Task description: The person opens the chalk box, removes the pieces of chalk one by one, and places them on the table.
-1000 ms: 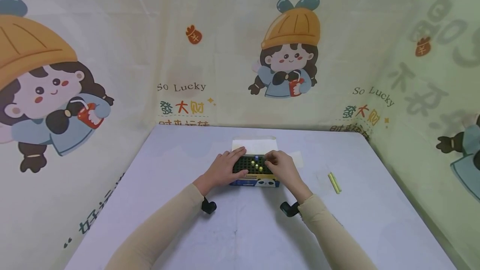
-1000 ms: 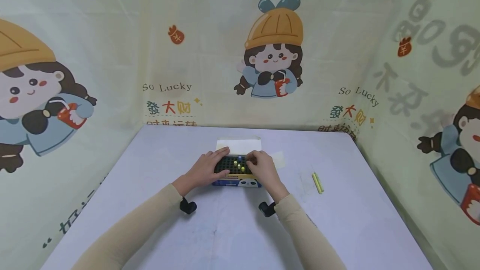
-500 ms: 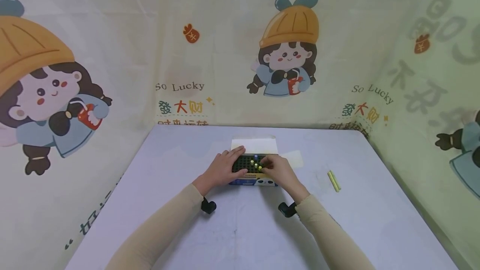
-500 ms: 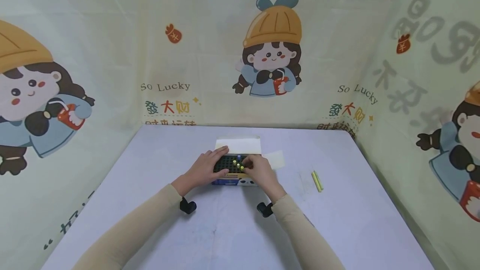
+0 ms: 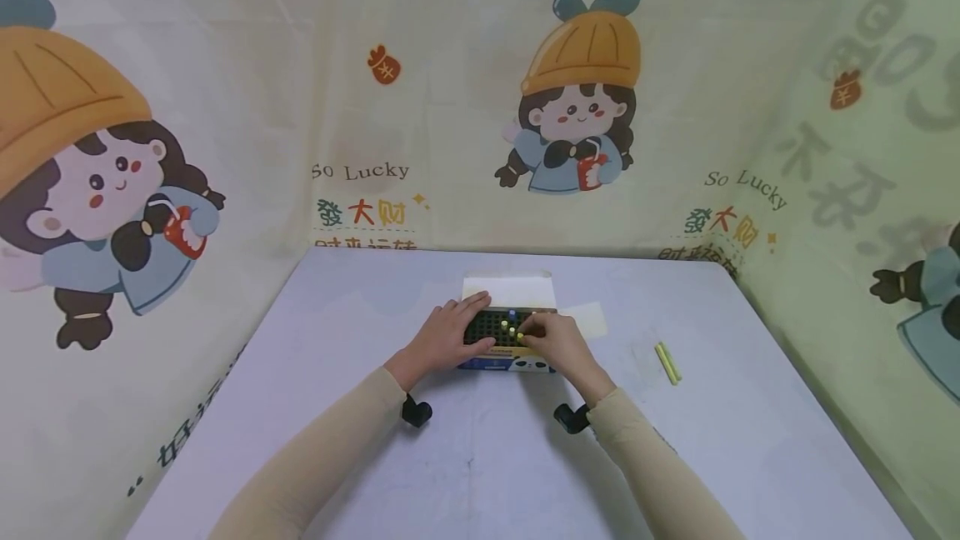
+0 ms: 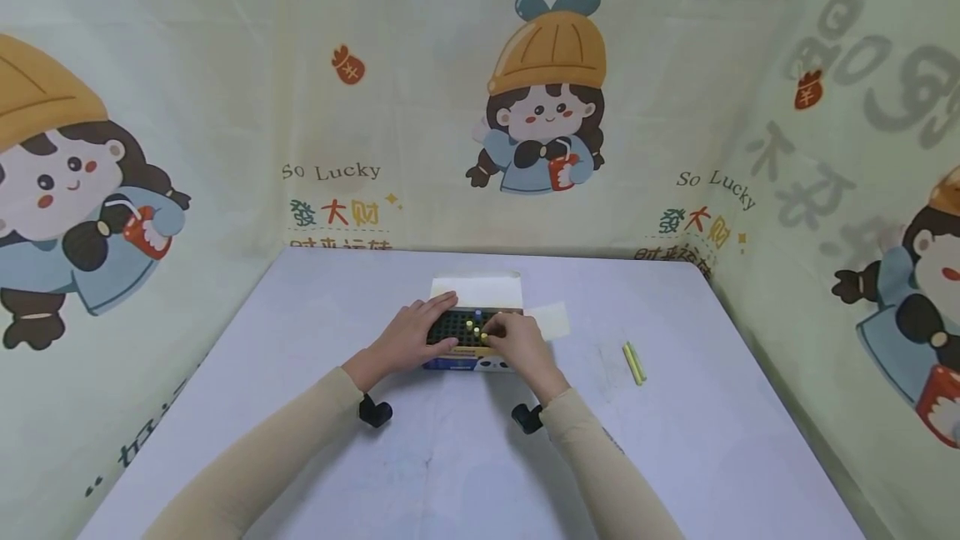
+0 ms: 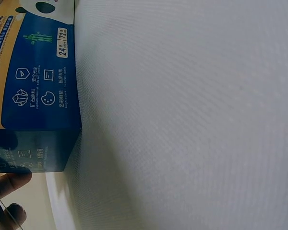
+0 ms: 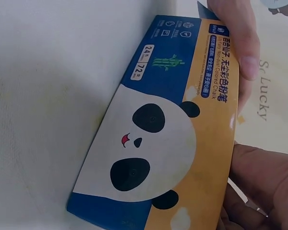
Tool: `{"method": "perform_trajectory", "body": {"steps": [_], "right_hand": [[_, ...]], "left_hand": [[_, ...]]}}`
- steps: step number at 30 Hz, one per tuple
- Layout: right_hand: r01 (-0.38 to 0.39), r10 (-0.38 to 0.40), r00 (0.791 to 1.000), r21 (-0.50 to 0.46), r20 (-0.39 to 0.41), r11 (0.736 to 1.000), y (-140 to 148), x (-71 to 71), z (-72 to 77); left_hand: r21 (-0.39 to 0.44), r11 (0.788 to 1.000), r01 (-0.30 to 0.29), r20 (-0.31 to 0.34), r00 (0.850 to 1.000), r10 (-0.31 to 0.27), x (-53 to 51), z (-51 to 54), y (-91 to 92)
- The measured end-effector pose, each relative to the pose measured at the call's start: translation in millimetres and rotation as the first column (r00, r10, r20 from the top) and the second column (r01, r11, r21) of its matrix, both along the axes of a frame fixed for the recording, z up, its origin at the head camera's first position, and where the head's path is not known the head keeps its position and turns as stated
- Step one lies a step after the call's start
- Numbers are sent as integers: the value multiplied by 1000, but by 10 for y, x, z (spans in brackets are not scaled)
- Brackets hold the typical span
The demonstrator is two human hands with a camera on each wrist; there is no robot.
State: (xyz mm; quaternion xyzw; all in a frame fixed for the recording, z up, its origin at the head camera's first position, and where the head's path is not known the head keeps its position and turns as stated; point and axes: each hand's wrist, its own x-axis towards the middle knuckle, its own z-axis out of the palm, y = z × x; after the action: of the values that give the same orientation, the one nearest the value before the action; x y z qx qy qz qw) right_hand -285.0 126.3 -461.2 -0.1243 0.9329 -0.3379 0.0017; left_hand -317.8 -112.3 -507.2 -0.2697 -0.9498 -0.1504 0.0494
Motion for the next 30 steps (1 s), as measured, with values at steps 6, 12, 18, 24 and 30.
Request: {"method": "perform_trajectory", "body": {"steps": [6, 12, 18, 24, 30], "right_hand": [[1, -1, 1000, 26, -5, 1000, -25, 6, 0], [-3, 4, 1000, 43, -23, 999, -39, 14, -10], [1, 1, 999, 62, -38, 998, -53, 43, -16], [7, -3, 999, 73, -44, 997, -56, 54, -15], [-1, 5, 998, 53, -65, 999, -45, 58, -39]], "left_hand": [[0, 1000, 1, 3, 1000, -1, 13, 33, -2], [2, 1000, -9, 14, 1000, 9, 15, 46, -2], [13, 1000, -7, 12, 1000, 6, 26, 40, -5], [0, 1000, -2, 1, 1000, 2, 13, 19, -7], [9, 1000, 2, -11, 1000, -2, 22, 19, -7]]}}
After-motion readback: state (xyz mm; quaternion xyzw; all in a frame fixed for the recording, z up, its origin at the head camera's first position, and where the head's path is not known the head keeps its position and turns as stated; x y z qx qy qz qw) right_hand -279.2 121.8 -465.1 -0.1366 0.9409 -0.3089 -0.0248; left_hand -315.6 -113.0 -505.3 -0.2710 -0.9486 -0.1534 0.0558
